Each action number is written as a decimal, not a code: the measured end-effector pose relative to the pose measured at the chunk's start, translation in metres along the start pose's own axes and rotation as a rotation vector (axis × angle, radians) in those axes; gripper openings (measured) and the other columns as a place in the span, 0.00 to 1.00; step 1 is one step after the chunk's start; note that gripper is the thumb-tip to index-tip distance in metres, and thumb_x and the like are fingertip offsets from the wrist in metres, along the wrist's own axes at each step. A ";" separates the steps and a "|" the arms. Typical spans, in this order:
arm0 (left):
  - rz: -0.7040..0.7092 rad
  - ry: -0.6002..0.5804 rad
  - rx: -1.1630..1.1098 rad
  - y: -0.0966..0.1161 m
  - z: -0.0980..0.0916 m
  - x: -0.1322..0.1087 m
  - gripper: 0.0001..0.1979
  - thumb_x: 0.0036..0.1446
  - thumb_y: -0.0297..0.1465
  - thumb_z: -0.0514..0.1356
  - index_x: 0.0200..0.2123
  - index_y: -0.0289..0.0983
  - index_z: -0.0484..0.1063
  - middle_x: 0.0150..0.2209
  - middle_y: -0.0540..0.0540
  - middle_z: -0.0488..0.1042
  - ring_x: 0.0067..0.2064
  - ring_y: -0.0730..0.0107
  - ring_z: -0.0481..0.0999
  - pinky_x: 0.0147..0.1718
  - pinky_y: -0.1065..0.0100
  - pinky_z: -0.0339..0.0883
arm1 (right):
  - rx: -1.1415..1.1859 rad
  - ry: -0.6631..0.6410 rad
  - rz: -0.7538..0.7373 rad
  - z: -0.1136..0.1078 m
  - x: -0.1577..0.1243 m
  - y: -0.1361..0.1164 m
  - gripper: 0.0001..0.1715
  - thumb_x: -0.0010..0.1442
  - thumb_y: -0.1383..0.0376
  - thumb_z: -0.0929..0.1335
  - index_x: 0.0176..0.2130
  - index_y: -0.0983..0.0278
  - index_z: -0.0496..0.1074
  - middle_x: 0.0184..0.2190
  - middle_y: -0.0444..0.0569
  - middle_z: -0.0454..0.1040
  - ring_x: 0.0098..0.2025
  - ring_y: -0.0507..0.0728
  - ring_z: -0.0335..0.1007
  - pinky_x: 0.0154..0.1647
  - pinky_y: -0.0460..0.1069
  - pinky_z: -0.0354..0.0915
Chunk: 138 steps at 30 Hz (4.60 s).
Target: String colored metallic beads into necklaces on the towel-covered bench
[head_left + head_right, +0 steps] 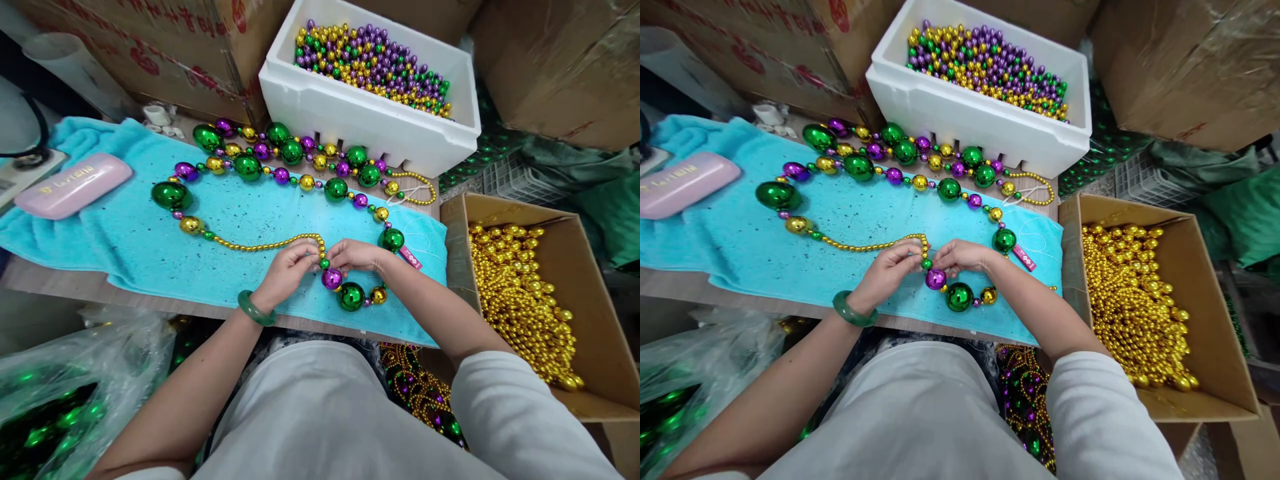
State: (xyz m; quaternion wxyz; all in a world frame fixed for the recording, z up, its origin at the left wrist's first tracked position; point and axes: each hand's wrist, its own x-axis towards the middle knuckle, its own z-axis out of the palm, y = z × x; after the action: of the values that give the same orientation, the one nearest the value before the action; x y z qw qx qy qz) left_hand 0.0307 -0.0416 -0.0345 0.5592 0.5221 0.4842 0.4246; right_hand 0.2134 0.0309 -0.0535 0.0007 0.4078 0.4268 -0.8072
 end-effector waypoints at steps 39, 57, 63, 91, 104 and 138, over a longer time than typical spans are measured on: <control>-0.262 0.186 -0.266 0.003 0.017 0.014 0.19 0.45 0.38 0.67 0.39 0.32 0.78 0.34 0.41 0.79 0.34 0.66 0.77 0.27 0.69 0.69 | -1.270 0.774 -0.152 0.046 -0.065 -0.022 0.14 0.63 0.65 0.63 0.40 0.63 0.78 0.42 0.52 0.78 0.40 0.58 0.72 0.35 0.49 0.59; -0.017 -0.026 0.700 0.025 0.027 0.035 0.16 0.55 0.35 0.56 0.19 0.36 0.74 0.21 0.47 0.71 0.26 0.69 0.66 0.27 0.67 0.52 | -1.123 0.599 -0.391 0.036 -0.058 -0.054 0.13 0.55 0.75 0.64 0.34 0.66 0.77 0.35 0.49 0.77 0.37 0.54 0.68 0.37 0.47 0.58; -0.114 -0.078 0.570 0.023 0.026 0.038 0.13 0.51 0.32 0.56 0.18 0.36 0.72 0.15 0.51 0.64 0.21 0.73 0.61 0.25 0.68 0.50 | -1.038 0.595 -0.392 0.029 -0.051 -0.060 0.14 0.53 0.75 0.65 0.37 0.65 0.77 0.30 0.45 0.75 0.31 0.51 0.65 0.32 0.46 0.55; -0.229 0.028 0.384 -0.001 0.020 0.040 0.15 0.52 0.40 0.57 0.27 0.36 0.77 0.19 0.49 0.73 0.23 0.69 0.71 0.24 0.70 0.58 | -0.788 0.769 -0.463 0.011 -0.035 -0.009 0.03 0.53 0.68 0.70 0.30 0.66 0.75 0.30 0.46 0.74 0.34 0.53 0.67 0.38 0.48 0.60; -0.140 0.030 0.473 0.010 0.025 0.042 0.11 0.48 0.34 0.58 0.18 0.36 0.69 0.21 0.50 0.69 0.25 0.71 0.65 0.28 0.68 0.59 | -0.880 0.910 -0.529 0.025 -0.036 0.000 0.04 0.53 0.70 0.66 0.28 0.65 0.72 0.31 0.47 0.67 0.31 0.53 0.64 0.36 0.48 0.60; 0.217 0.235 0.394 -0.029 0.026 0.036 0.08 0.56 0.34 0.60 0.32 0.39 0.79 0.40 0.45 0.73 0.49 0.63 0.72 0.47 0.63 0.67 | -0.188 0.556 -0.184 -0.003 -0.019 -0.007 0.06 0.45 0.67 0.73 0.26 0.66 0.73 0.15 0.37 0.64 0.18 0.46 0.55 0.19 0.43 0.50</control>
State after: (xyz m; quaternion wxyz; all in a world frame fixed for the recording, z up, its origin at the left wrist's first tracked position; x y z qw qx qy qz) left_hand 0.0620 -0.0132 -0.0668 0.3377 0.6169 0.5604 0.4374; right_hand 0.2255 0.0302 -0.0370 -0.1515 0.5710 0.5184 -0.6182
